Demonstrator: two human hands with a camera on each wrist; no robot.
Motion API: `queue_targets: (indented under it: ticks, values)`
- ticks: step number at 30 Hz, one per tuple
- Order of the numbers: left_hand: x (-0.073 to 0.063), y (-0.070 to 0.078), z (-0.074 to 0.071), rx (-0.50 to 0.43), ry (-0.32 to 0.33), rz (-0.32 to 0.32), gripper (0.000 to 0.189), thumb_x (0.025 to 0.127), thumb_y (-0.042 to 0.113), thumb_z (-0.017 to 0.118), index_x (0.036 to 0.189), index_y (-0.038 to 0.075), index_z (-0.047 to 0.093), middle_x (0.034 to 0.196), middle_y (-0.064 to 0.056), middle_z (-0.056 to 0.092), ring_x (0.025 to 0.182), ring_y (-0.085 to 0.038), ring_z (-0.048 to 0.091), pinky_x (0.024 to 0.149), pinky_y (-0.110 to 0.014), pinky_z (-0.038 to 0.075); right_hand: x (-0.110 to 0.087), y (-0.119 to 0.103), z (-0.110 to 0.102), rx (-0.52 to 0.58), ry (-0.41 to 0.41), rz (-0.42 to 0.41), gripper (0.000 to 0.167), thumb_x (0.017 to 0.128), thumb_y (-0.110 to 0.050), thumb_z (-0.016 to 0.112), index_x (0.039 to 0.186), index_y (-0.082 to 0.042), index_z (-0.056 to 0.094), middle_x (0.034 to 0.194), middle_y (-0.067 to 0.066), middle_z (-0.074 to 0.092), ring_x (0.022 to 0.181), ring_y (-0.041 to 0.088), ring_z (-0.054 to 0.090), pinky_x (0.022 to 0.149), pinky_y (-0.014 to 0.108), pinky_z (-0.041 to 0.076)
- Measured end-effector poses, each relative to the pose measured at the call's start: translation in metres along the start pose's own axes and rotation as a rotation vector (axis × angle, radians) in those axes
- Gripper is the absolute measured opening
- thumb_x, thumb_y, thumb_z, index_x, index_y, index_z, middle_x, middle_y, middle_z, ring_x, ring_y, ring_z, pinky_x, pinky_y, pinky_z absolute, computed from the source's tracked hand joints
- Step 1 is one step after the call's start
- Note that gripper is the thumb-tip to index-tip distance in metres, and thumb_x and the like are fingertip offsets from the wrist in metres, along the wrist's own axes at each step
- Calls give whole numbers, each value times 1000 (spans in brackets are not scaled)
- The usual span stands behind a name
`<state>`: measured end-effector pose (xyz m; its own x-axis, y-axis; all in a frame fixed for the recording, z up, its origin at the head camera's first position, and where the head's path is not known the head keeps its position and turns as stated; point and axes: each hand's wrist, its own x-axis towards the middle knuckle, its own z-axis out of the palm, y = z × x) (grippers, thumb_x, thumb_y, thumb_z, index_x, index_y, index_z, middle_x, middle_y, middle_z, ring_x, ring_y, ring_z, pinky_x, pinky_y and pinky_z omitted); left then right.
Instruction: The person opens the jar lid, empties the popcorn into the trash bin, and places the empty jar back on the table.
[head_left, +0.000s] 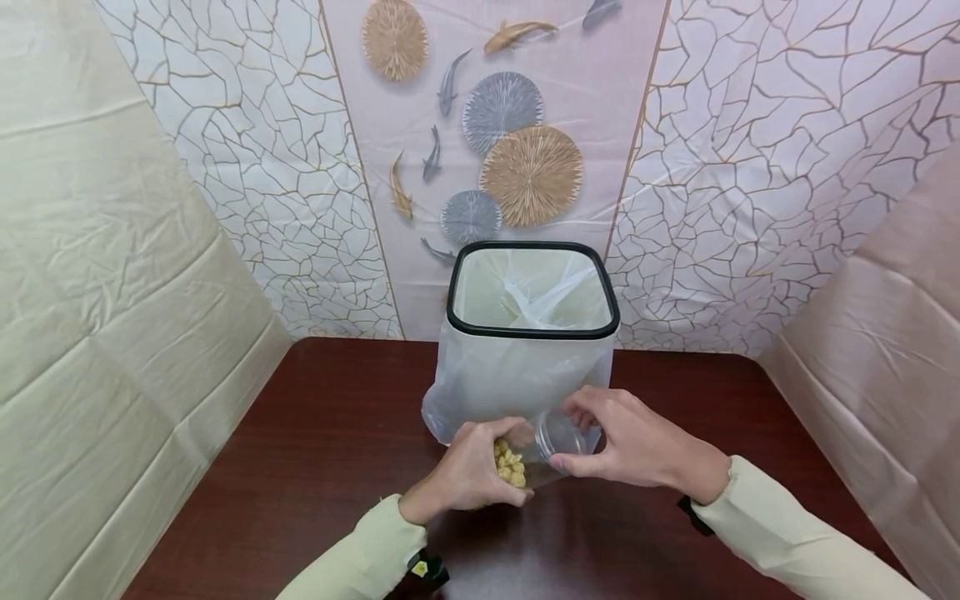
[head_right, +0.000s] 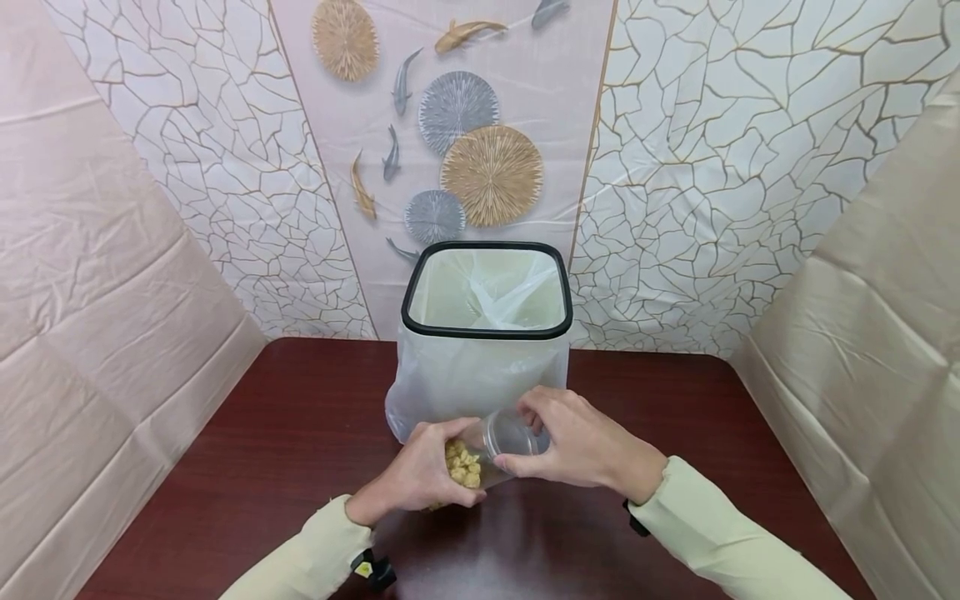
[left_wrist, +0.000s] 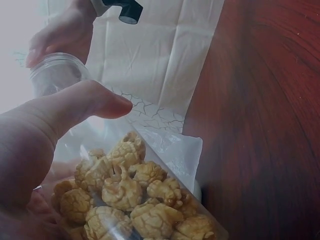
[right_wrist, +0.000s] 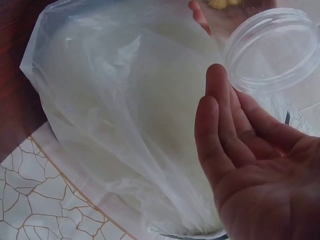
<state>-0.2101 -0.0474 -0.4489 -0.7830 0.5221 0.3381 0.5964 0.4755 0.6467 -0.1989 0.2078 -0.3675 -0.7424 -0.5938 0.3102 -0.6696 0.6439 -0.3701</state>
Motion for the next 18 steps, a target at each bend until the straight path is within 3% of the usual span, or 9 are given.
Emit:
queue_targets:
  ticks: [12,18]
  values:
    - [-2,4,-2,-43,-16,13,77,61,27,97,131,12,70,104,3,79,86,-2,65,78,-13,53,-5,-5,-13,15,-70,-165,65,79,-35,90,136,-19,62,128,-11,65,107,5,64,89,30,59]
    - [-3,7,-5,-92,-44,8,76,62,28,97,132,12,70,106,-3,79,86,-2,66,76,-13,54,-8,-7,-16,-65,-22,-291,78,70,-28,95,138,-11,61,135,-6,63,115,8,64,93,32,59]
